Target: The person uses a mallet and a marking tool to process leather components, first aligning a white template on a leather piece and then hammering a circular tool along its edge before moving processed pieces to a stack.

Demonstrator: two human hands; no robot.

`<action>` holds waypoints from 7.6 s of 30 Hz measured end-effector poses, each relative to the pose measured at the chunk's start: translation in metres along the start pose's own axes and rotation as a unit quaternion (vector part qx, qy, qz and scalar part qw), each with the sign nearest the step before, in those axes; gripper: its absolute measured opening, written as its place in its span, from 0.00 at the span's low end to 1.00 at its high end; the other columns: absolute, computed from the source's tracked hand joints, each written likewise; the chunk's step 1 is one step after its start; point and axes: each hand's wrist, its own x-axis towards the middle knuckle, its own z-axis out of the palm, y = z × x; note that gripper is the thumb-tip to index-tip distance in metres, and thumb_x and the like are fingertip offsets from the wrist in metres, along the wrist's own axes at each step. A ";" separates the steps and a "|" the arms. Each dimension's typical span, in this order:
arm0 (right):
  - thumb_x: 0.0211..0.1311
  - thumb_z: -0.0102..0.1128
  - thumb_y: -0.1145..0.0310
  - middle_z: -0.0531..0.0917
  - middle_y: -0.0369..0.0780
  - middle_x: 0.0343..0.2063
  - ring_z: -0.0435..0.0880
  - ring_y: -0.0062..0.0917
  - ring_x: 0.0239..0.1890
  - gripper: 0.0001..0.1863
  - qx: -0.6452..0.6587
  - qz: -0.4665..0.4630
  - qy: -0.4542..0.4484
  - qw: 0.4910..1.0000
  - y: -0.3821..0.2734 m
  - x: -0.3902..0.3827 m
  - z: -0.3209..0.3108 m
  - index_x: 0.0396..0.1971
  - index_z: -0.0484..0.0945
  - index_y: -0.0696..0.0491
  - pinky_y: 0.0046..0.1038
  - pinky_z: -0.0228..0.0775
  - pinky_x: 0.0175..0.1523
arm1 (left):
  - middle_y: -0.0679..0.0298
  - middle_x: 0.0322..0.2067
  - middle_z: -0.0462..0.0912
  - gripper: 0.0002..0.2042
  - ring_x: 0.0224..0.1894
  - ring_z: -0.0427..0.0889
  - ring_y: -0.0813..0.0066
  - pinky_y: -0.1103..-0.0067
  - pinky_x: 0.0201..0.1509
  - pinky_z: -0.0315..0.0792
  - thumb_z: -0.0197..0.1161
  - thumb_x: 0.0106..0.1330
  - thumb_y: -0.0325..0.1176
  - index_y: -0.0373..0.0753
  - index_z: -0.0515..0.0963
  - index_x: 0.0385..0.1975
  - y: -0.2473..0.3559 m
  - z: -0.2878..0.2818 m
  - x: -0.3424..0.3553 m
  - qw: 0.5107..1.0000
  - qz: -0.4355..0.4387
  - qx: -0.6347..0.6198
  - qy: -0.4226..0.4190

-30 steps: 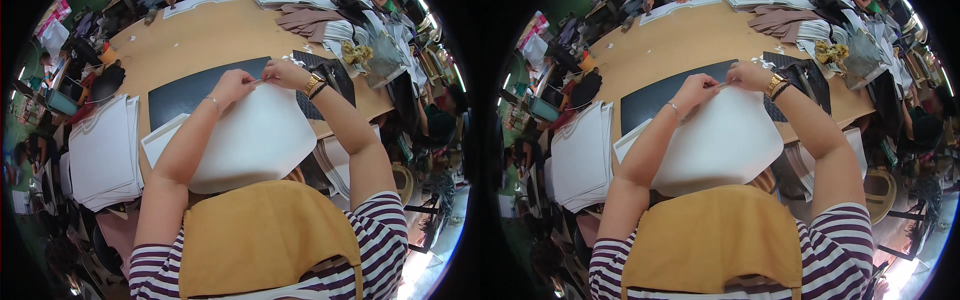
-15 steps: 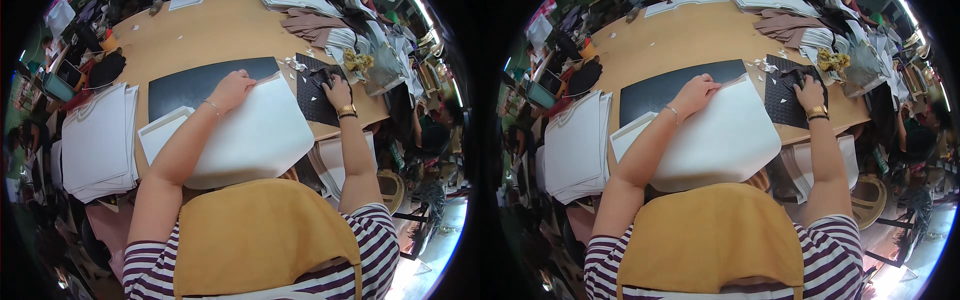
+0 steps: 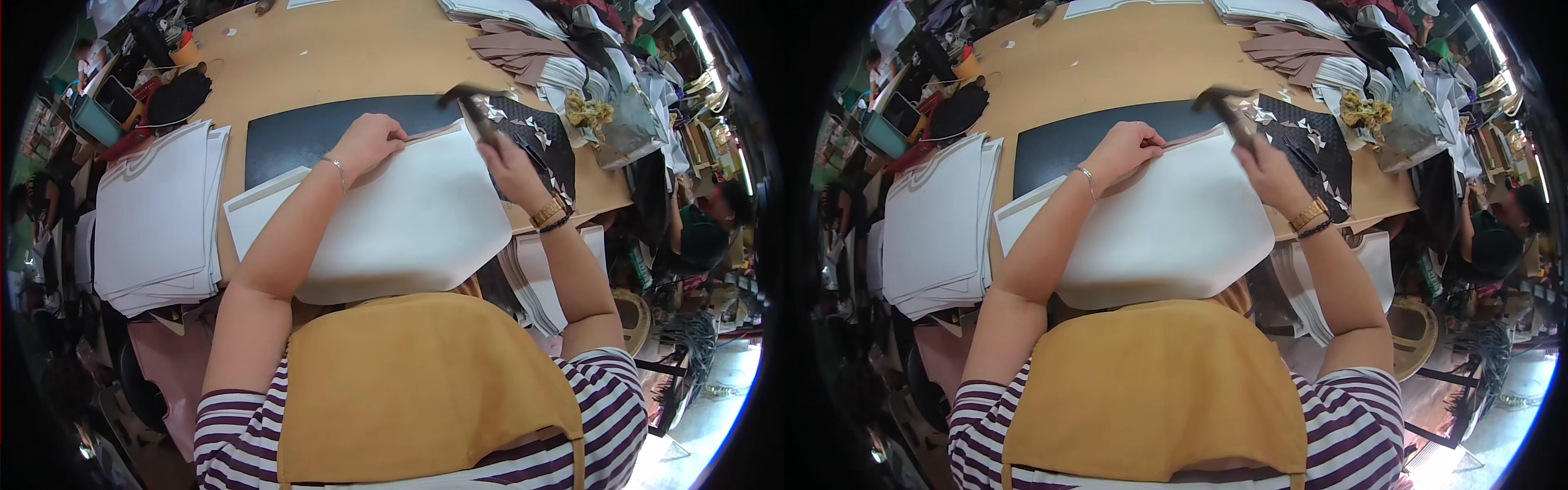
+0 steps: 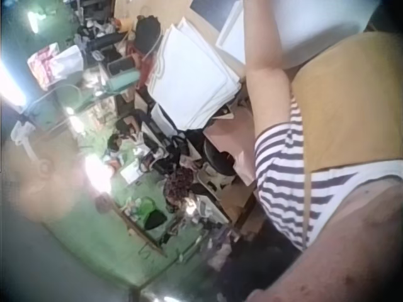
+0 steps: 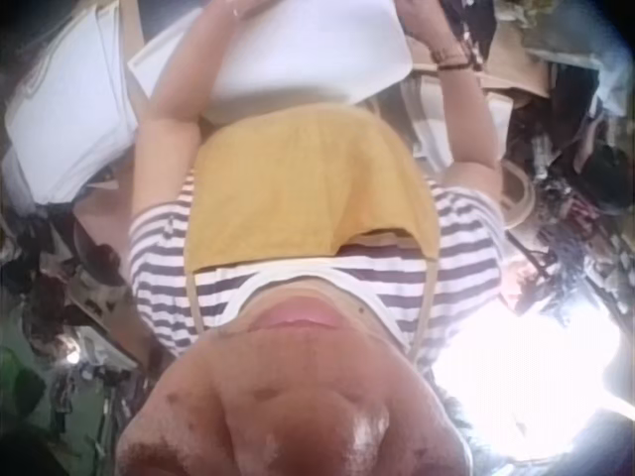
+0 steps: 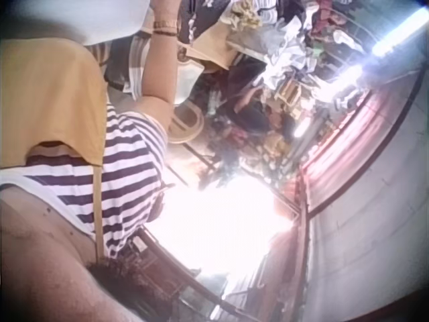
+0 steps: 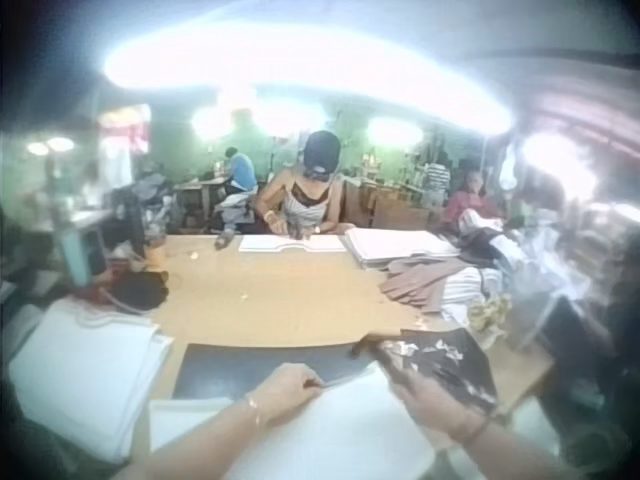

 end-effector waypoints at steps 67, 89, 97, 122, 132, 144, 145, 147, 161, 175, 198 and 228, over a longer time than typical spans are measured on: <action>0.71 0.52 0.55 0.80 0.56 0.24 0.81 0.54 0.30 0.19 -0.067 -0.027 -0.079 0.994 -0.041 -0.023 0.044 0.37 0.68 0.60 0.48 0.72 0.37 | 0.56 0.37 0.88 0.20 0.42 0.86 0.57 0.69 0.51 0.75 0.63 0.58 0.49 0.39 0.86 0.41 0.017 0.013 -0.065 0.979 -0.165 0.039 0.110; 0.71 0.53 0.55 0.81 0.53 0.24 0.81 0.52 0.29 0.19 -0.146 -0.108 -0.067 0.981 -0.055 0.002 0.047 0.38 0.68 0.58 0.47 0.71 0.34 | 0.60 0.36 0.83 0.08 0.39 0.82 0.61 0.66 0.41 0.77 0.60 0.67 0.34 0.39 0.84 0.31 -0.001 0.052 -0.065 0.915 0.068 0.324 0.230; 0.71 0.53 0.55 0.81 0.55 0.23 0.81 0.53 0.29 0.18 -0.091 -0.082 -0.097 0.988 -0.042 0.003 0.048 0.39 0.67 0.58 0.47 0.72 0.34 | 0.55 0.36 0.83 0.11 0.39 0.83 0.57 0.66 0.45 0.77 0.63 0.65 0.35 0.36 0.84 0.40 0.011 0.021 -0.075 0.985 -0.036 0.092 0.138; 0.72 0.52 0.55 0.80 0.57 0.24 0.81 0.54 0.30 0.19 -0.100 -0.067 -0.122 0.985 -0.054 -0.018 0.043 0.41 0.66 0.59 0.48 0.72 0.35 | 0.55 0.38 0.86 0.14 0.39 0.85 0.61 0.73 0.46 0.78 0.70 0.59 0.38 0.37 0.85 0.40 0.006 0.000 -0.091 0.989 -0.111 0.018 0.094; 0.72 0.53 0.56 0.80 0.55 0.22 0.81 0.53 0.27 0.17 -0.103 -0.102 -0.133 0.981 -0.079 -0.025 0.039 0.40 0.66 0.57 0.48 0.71 0.33 | 0.60 0.30 0.83 0.05 0.32 0.83 0.59 0.70 0.40 0.76 0.66 0.62 0.33 0.39 0.84 0.31 -0.013 0.011 -0.101 0.972 0.094 0.142 0.164; 0.72 0.53 0.57 0.80 0.54 0.22 0.81 0.53 0.27 0.17 -0.097 -0.101 -0.122 0.983 -0.073 -0.022 0.035 0.39 0.67 0.57 0.47 0.71 0.33 | 0.66 0.33 0.83 0.05 0.36 0.81 0.66 0.68 0.48 0.68 0.66 0.63 0.36 0.44 0.84 0.30 -0.024 -0.007 -0.117 0.996 0.018 0.018 0.087; 0.72 0.53 0.57 0.80 0.54 0.22 0.81 0.52 0.27 0.16 -0.086 -0.112 -0.109 0.984 -0.075 -0.023 0.035 0.39 0.68 0.58 0.47 0.71 0.33 | 0.66 0.33 0.83 0.04 0.37 0.81 0.67 0.68 0.49 0.66 0.65 0.64 0.35 0.44 0.84 0.31 -0.023 -0.007 -0.118 0.993 0.035 0.063 0.089; 0.72 0.54 0.57 0.80 0.53 0.22 0.81 0.52 0.27 0.17 -0.055 -0.114 -0.131 0.983 -0.081 -0.027 0.039 0.38 0.68 0.58 0.47 0.72 0.33 | 0.67 0.34 0.83 0.04 0.38 0.80 0.69 0.68 0.51 0.63 0.65 0.64 0.35 0.45 0.83 0.31 -0.019 -0.006 -0.123 0.982 0.066 0.151 0.091; 0.70 0.56 0.56 0.81 0.51 0.22 0.81 0.52 0.28 0.16 -0.213 -0.134 -0.132 0.959 -0.097 -0.019 0.015 0.37 0.71 0.56 0.47 0.72 0.33 | 0.63 0.33 0.82 0.06 0.36 0.81 0.62 0.69 0.42 0.71 0.65 0.64 0.34 0.41 0.81 0.28 -0.024 -0.008 -0.119 0.972 0.128 0.169 0.099; 0.71 0.53 0.56 0.81 0.57 0.27 0.82 0.55 0.32 0.19 -0.110 -0.041 -0.078 0.990 -0.048 0.002 0.050 0.36 0.68 0.60 0.48 0.73 0.38 | 0.55 0.41 0.85 0.14 0.40 0.84 0.55 0.65 0.46 0.77 0.66 0.61 0.39 0.36 0.82 0.39 0.020 -0.006 -0.087 0.980 -0.157 0.107 0.051; 0.70 0.54 0.55 0.82 0.54 0.26 0.82 0.53 0.31 0.16 -0.117 -0.092 -0.032 0.988 -0.069 -0.023 0.054 0.41 0.69 0.54 0.49 0.73 0.36 | 0.53 0.32 0.81 0.10 0.35 0.82 0.53 0.67 0.41 0.76 0.67 0.60 0.35 0.34 0.82 0.31 -0.005 0.014 -0.116 0.985 -0.018 0.095 0.144; 0.69 0.55 0.56 0.81 0.54 0.26 0.82 0.52 0.30 0.16 -0.095 -0.056 -0.150 0.983 -0.080 -0.057 0.058 0.41 0.70 0.55 0.48 0.73 0.38 | 0.58 0.31 0.78 0.04 0.35 0.79 0.56 0.66 0.40 0.74 0.65 0.61 0.29 0.37 0.80 0.31 -0.006 0.005 -0.158 0.978 0.091 0.118 0.149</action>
